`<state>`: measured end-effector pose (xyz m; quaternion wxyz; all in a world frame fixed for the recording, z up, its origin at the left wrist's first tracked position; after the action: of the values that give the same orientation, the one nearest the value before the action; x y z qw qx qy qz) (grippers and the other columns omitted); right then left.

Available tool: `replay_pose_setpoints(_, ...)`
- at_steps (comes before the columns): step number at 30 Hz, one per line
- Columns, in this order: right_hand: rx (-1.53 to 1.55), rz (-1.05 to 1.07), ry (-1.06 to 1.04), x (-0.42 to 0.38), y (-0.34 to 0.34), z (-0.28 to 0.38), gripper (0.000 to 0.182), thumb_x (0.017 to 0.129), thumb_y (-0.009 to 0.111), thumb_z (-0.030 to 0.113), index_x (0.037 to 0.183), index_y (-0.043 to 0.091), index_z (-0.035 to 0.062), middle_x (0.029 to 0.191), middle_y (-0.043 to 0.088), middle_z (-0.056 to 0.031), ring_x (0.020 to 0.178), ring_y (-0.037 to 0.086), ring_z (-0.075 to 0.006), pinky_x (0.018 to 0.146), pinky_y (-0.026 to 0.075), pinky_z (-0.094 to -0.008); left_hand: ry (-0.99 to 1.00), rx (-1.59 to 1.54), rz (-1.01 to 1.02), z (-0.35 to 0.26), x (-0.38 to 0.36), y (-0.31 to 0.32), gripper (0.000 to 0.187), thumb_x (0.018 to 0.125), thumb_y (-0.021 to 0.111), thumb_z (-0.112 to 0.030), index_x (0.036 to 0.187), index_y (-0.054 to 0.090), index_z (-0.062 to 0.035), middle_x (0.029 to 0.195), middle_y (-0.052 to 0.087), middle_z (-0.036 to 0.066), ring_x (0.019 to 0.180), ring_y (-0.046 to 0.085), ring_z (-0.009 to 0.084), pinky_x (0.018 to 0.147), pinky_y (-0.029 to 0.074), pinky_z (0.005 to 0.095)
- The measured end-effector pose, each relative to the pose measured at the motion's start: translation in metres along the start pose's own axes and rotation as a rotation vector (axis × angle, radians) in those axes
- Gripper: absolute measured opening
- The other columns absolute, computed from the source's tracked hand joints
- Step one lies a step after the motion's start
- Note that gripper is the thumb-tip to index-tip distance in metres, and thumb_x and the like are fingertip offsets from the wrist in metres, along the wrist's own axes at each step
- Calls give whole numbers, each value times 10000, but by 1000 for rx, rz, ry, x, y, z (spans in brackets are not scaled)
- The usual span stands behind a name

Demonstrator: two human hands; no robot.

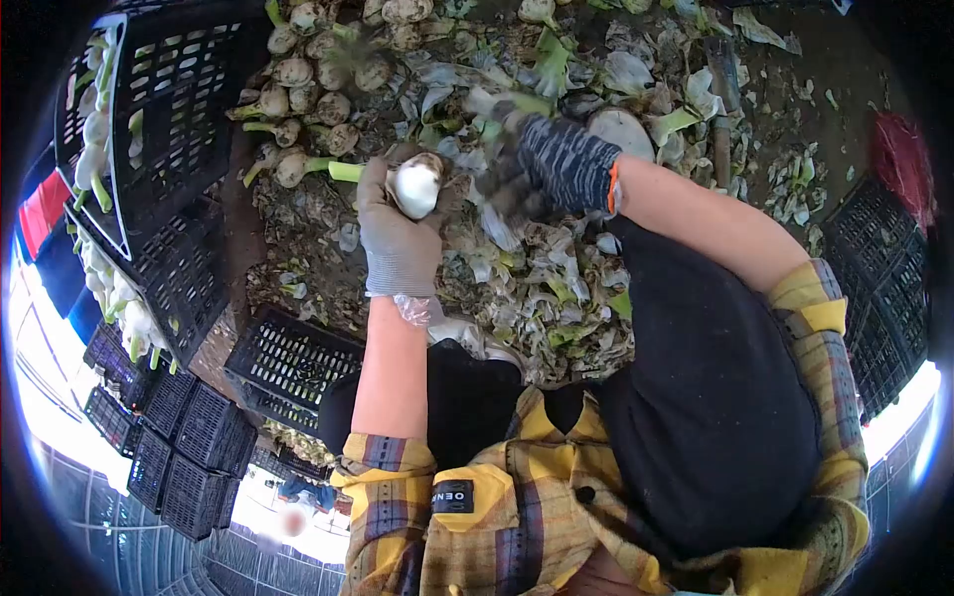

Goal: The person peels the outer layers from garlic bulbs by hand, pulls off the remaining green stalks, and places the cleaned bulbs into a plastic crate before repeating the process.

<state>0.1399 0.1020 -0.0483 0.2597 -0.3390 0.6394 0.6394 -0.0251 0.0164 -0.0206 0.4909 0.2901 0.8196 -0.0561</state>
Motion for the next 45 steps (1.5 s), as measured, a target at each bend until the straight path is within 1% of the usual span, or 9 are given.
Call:
replay_pose_setpoints(4, -569, 118, -284, 2, 12, -4, 434, 894, 482, 375, 1171, 514, 42, 939, 619, -80, 756, 610, -139, 652, 510, -309, 208, 366, 20, 4, -2, 1, 429, 901, 401, -415, 1037, 578, -50, 916, 599, 82, 788, 589, 175, 635, 469, 271)
replay_pose_setpoints(7, -544, 146, -358, 23, 15, -11, 438, 815, 593, 397, 1037, 580, 19, 817, 622, -90, 632, 614, -181, 585, 544, -318, 334, 650, 65, 4, -6, 4, 516, 901, 384, -454, 1094, 550, -5, 934, 590, 83, 790, 573, 149, 675, 458, 236)
replay_pose_setpoints(23, -567, -9, -454, 16, 8, -9, 293, 808, 601, 242, 939, 607, -20, 740, 630, -91, 582, 607, -151, 529, 495, -309, 437, 522, 117, 18, -2, -3, 482, 902, 454, -346, 1191, 445, 39, 1058, 540, 84, 883, 526, 115, 777, 428, 231)
replay_pose_setpoints(26, -864, -166, -360, 0, 26, 3, 297, 797, 593, 242, 962, 582, -5, 781, 639, -92, 634, 610, -171, 615, 492, -286, 375, 491, 76, 14, -6, 5, 476, 884, 508, -351, 1168, 470, 29, 1034, 536, 70, 859, 523, 115, 753, 430, 228)
replay_pose_setpoints(30, -1237, -191, -851, 11, 20, -1, 290, 716, 570, 254, 814, 604, -16, 766, 594, -228, 738, 570, -371, 671, 464, -403, 416, 574, 78, 18, -6, 2, 460, 858, 566, -361, 1115, 514, 16, 1008, 539, 58, 851, 515, 108, 730, 430, 235)
replay_pose_setpoints(32, -1193, -265, -867, 19, 12, -4, 280, 721, 564, 236, 821, 602, -22, 772, 591, -235, 727, 567, -372, 665, 463, -405, 411, 558, 53, 16, -10, 8, 452, 851, 579, -365, 1094, 524, 12, 1004, 541, 58, 848, 516, 106, 722, 431, 240)
replay_pose_setpoints(36, -1306, -385, -727, 21, -1, 6, 240, 805, 549, 215, 896, 592, -3, 837, 626, -151, 719, 620, -202, 643, 492, -328, 346, 459, 5, 12, -12, 13, 502, 875, 520, -393, 1161, 493, 18, 1063, 551, 83, 910, 554, 147, 760, 451, 249)
replay_pose_setpoints(40, -188, 59, -212, 27, -3, -4, 229, 875, 472, 202, 933, 587, 12, 883, 632, -116, 798, 635, -197, 639, 523, -304, 242, 423, 38, 13, -2, 1, 500, 890, 470, -377, 1193, 465, 21, 1093, 537, 96, 931, 555, 169, 800, 452, 271)
replay_pose_setpoints(45, -538, 64, -320, 14, 8, -4, 231, 881, 476, 206, 961, 585, 18, 924, 613, -135, 751, 624, -217, 644, 511, -303, 299, 460, 179, 11, -5, 6, 463, 892, 426, -331, 1197, 463, 15, 1091, 532, 108, 945, 545, 173, 829, 436, 269)
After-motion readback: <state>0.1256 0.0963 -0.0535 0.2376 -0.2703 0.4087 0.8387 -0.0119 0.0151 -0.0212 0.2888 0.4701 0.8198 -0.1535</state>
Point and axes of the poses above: each hand's wrist, its own x-axis towards the middle knuckle, its own y-axis out of the palm, z = x × y, the point moved 1 cm from there along x, towards the middle knuckle
